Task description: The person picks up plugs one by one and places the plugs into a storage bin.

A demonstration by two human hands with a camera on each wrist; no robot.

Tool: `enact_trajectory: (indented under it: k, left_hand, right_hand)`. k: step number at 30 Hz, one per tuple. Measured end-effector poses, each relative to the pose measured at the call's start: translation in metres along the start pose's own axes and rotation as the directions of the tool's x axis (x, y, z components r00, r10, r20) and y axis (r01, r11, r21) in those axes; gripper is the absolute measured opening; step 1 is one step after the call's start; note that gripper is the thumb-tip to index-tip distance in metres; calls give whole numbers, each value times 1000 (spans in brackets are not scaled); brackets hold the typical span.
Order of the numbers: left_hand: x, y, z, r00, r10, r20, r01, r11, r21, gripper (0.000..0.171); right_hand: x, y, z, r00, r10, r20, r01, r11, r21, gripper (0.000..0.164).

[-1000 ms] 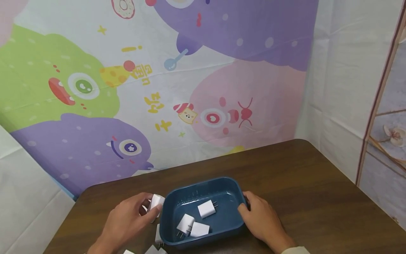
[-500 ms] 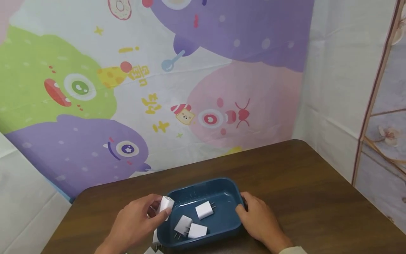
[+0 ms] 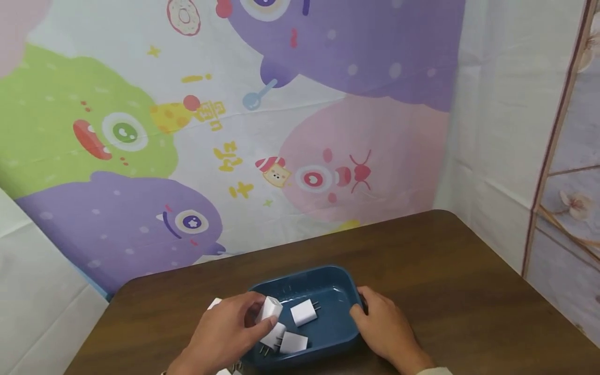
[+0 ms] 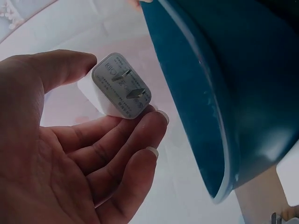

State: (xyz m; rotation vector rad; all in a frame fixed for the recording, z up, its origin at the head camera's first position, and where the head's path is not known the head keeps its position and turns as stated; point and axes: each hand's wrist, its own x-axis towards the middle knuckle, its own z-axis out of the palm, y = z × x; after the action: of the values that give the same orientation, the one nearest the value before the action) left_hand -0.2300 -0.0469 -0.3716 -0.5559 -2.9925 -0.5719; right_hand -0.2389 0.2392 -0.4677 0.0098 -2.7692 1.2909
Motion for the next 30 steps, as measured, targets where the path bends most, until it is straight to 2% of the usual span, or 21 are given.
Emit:
enact_trajectory:
  k: [3, 9, 16, 21, 27, 30]
  left_hand:
    - [0, 1, 3, 1000, 13, 19, -12, 1000, -10, 44]
    - [2, 4, 14, 995, 96, 23, -96, 995, 13, 34]
    - [8, 12, 20, 984, 167, 63, -171, 982, 74, 32]
    - [13, 18, 25, 972, 213, 102, -226, 965, 134, 33]
    - [14, 26, 31, 955, 279, 101, -295, 926, 236, 32]
    - [15, 30, 33, 951, 292, 105, -310, 917, 252, 32]
  right_hand:
    - [1, 0, 1, 1000, -8, 1, 8, 1000, 1, 36]
    - [1, 3, 2, 999, -26, -21, 26, 1000, 0, 34]
    - [1, 4, 0, 998, -52, -30, 52, 999, 1, 34]
    - [0, 3, 0, 998, -55, -42, 55, 998, -8, 34]
    - [0, 3, 0, 997, -52, -53, 51, 998, -21, 34]
    - [0, 2, 0, 997, -54, -57, 53, 998, -22, 34]
